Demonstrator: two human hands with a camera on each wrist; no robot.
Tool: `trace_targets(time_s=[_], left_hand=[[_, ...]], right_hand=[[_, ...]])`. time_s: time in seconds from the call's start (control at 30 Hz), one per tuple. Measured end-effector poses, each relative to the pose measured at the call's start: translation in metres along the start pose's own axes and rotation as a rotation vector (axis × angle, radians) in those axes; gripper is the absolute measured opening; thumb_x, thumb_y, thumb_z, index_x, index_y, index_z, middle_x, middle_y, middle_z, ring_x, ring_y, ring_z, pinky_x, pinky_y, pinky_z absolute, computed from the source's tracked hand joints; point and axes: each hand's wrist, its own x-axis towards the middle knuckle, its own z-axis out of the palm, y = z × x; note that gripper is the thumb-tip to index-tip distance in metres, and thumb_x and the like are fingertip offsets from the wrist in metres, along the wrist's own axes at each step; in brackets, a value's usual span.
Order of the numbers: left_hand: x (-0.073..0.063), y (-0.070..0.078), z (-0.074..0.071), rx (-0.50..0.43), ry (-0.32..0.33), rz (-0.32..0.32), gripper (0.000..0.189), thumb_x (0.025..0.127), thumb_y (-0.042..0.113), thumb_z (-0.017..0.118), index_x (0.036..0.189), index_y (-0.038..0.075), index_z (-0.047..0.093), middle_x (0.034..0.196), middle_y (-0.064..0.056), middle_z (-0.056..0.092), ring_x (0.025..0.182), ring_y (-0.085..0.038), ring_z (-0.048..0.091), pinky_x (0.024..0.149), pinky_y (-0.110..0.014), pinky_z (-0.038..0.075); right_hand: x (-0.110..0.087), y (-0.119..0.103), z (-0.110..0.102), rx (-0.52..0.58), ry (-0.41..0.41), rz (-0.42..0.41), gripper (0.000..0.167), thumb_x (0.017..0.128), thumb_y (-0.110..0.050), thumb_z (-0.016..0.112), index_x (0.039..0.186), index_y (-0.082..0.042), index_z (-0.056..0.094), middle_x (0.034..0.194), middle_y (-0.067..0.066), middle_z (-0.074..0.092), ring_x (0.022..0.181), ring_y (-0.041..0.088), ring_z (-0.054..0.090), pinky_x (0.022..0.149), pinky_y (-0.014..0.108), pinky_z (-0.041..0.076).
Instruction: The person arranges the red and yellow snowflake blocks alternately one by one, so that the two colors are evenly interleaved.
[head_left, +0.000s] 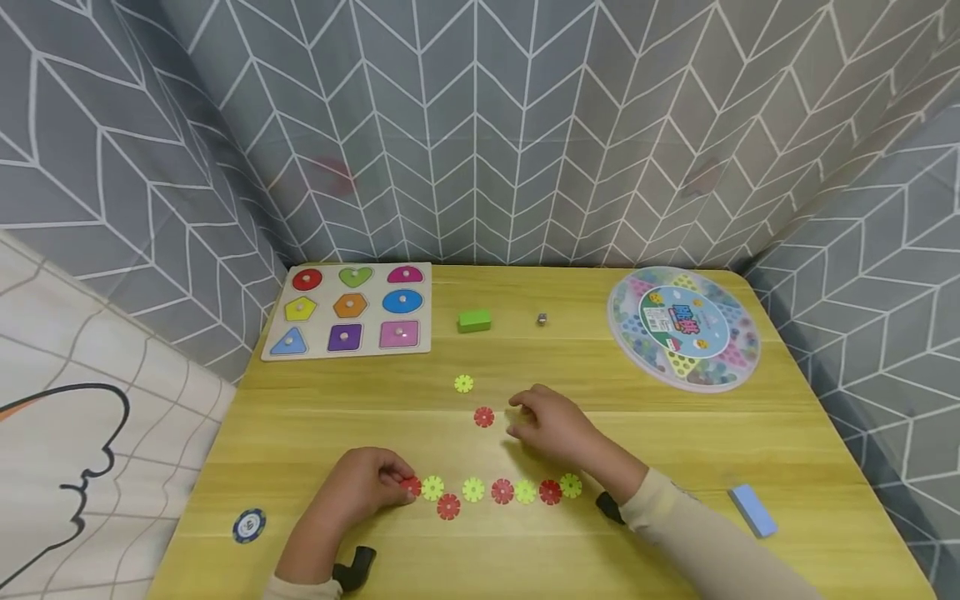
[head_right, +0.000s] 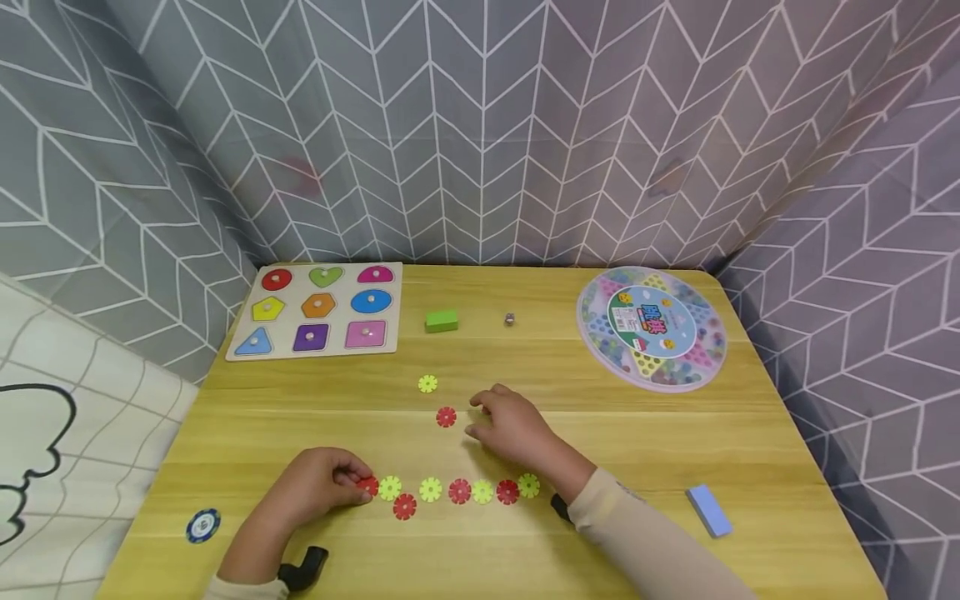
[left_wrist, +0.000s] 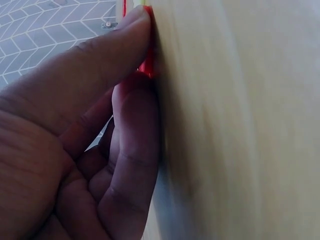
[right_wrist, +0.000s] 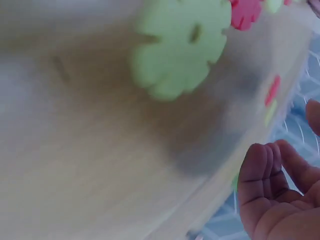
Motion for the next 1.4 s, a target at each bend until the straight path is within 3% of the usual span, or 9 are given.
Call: trace_targets(time_s=[0.13, 0.33, 0.47, 0.6, 0.77, 0.93, 1.1, 1.2, 1.4], left_hand=[[0.000, -0.002, 0.000, -0.007, 0.001, 0.015, 0.022, 0.075, 0.008, 0.093, 0.090, 0.010, 0.077, 0.078, 0.006, 0.067, 0.072, -0.013, 0.063, 0.066, -0.028, 0.053], [0.000, -0.004, 0.001, 0.001, -0.006, 0.025, 0.022, 0.075, 0.008, 0.093, 0.090, 0.010, 0.077, 0.078, 0.006, 0.067, 0.072, -0.012, 0.063, 0.066, -0.027, 0.053], [0.000, -0.003, 0.001, 0.005, -0.003, 0.025, 0.022, 0.074, 0.007, 0.093, 0.090, 0.010, 0.077, 0.078, 0.006, 0.067, 0.072, -0.013, 0.062, 0.065, -0.027, 0.053], [0.000, -0.003, 0.001, 0.005, -0.003, 0.027, 0.023, 0.074, 0.007, 0.093, 0.090, 0.010, 0.077, 0.078, 0.006, 0.067, 0.072, -0.013, 0.062, 0.065, -0.027, 0.053], [0.000, -0.004, 0.002, 0.008, -0.002, 0.027, 0.023, 0.074, 0.009, 0.094, 0.090, 0.010, 0.077, 0.078, 0.007, 0.067, 0.072, -0.012, 0.062, 0.065, -0.027, 0.053], [0.000, -0.003, 0.001, 0.008, 0.005, 0.024, 0.022, 0.074, 0.009, 0.094, 0.090, 0.011, 0.078, 0.078, 0.007, 0.067, 0.072, -0.012, 0.063, 0.065, -0.027, 0.053], [-0.001, -0.001, 0.001, -0.007, 0.006, 0.002, 0.022, 0.075, 0.010, 0.094, 0.090, 0.011, 0.078, 0.077, 0.006, 0.067, 0.070, -0.013, 0.063, 0.065, -0.028, 0.053], [-0.001, -0.001, 0.001, -0.002, 0.013, 0.003, 0.022, 0.074, 0.009, 0.094, 0.090, 0.011, 0.078, 0.077, 0.006, 0.067, 0.070, -0.013, 0.063, 0.065, -0.028, 0.053], [0.000, -0.002, 0.001, -0.001, 0.017, 0.001, 0.023, 0.074, 0.008, 0.094, 0.090, 0.011, 0.078, 0.078, 0.005, 0.067, 0.072, -0.013, 0.062, 0.066, -0.028, 0.053]], right_hand=[[0.023, -0.014, 0.017, -0.115, -0.046, -0.095, 0.045, 0.092, -0.028, 0.080, 0.129, -0.004, 0.068, 0.102, 0.004, 0.059, 0.087, 0.019, 0.059, 0.081, 0.039, 0.052], [0.036, -0.024, 0.028, -0.223, -0.021, -0.119, 0.026, 0.088, -0.019, 0.085, 0.107, -0.006, 0.073, 0.095, 0.003, 0.056, 0.084, 0.022, 0.057, 0.078, 0.039, 0.052], [0.037, -0.022, 0.024, -0.134, -0.029, -0.098, 0.015, 0.088, -0.008, 0.082, 0.097, -0.008, 0.070, 0.090, 0.000, 0.057, 0.083, 0.019, 0.057, 0.078, 0.037, 0.052], [0.032, -0.012, 0.011, 0.103, -0.034, -0.061, 0.009, 0.093, -0.003, 0.075, 0.093, -0.011, 0.071, 0.089, -0.004, 0.065, 0.084, 0.013, 0.061, 0.079, 0.033, 0.053], [0.009, 0.014, -0.020, 0.403, -0.014, 0.011, 0.010, 0.098, -0.003, 0.069, 0.106, -0.006, 0.075, 0.098, 0.001, 0.072, 0.091, 0.016, 0.065, 0.080, 0.032, 0.056], [-0.033, 0.044, -0.045, 0.453, -0.001, 0.104, 0.012, 0.098, -0.002, 0.067, 0.109, -0.001, 0.074, 0.098, 0.005, 0.070, 0.090, 0.022, 0.063, 0.075, 0.030, 0.055], [-0.078, 0.066, -0.043, 0.495, -0.082, 0.202, 0.008, 0.098, -0.003, 0.070, 0.104, 0.002, 0.070, 0.091, 0.007, 0.066, 0.082, 0.023, 0.062, 0.068, 0.030, 0.056], [-0.094, 0.070, -0.035, 0.448, -0.088, 0.205, 0.009, 0.096, -0.004, 0.073, 0.101, 0.000, 0.068, 0.087, 0.005, 0.065, 0.075, 0.020, 0.062, 0.065, 0.030, 0.056], [-0.103, 0.065, -0.022, 0.202, 0.012, 0.184, 0.010, 0.092, -0.011, 0.080, 0.092, -0.011, 0.070, 0.080, -0.007, 0.063, 0.069, 0.011, 0.057, 0.065, 0.027, 0.050]])
